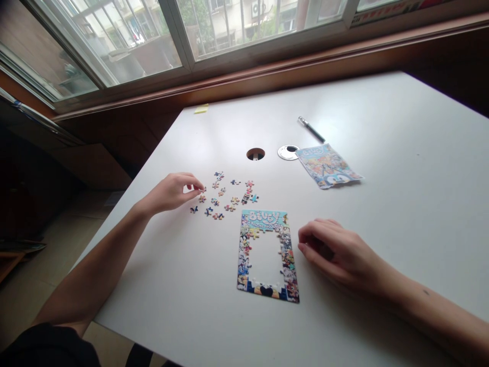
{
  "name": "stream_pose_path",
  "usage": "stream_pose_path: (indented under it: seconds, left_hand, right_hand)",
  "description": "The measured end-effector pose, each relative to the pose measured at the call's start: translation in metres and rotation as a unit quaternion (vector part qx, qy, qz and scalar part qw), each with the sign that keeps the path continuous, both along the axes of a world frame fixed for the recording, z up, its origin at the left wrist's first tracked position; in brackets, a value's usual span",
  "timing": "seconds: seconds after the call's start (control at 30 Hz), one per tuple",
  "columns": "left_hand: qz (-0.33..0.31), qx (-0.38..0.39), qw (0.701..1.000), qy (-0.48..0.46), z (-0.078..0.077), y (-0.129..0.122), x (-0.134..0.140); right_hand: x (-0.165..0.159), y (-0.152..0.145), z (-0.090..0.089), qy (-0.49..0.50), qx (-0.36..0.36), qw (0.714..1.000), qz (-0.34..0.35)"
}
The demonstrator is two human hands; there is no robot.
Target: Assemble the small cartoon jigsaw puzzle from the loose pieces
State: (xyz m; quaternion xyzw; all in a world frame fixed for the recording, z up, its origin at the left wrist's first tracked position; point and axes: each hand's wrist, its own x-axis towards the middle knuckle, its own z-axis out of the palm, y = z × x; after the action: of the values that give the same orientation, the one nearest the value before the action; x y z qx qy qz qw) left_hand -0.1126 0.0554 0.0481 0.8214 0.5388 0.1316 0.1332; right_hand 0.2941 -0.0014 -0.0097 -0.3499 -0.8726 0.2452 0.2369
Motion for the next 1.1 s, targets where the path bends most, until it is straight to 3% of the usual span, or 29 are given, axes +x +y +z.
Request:
stream_pose_path:
  seconds: [0.23, 1.1]
  left_hand:
    - [0.066, 0.023, 0.997, 0.026, -0.009, 0.006, -0.007]
    - [0.062, 0.015, 0.998, 0.015, -0.017, 0.005, 0.001]
  right_hand:
    - [0.000, 0.002, -0.001, -0.005, -0.004, 1.000, 0.007]
    - [-0.001, 0.001, 0.000, -0.002, -0.010, 1.000, -0.002]
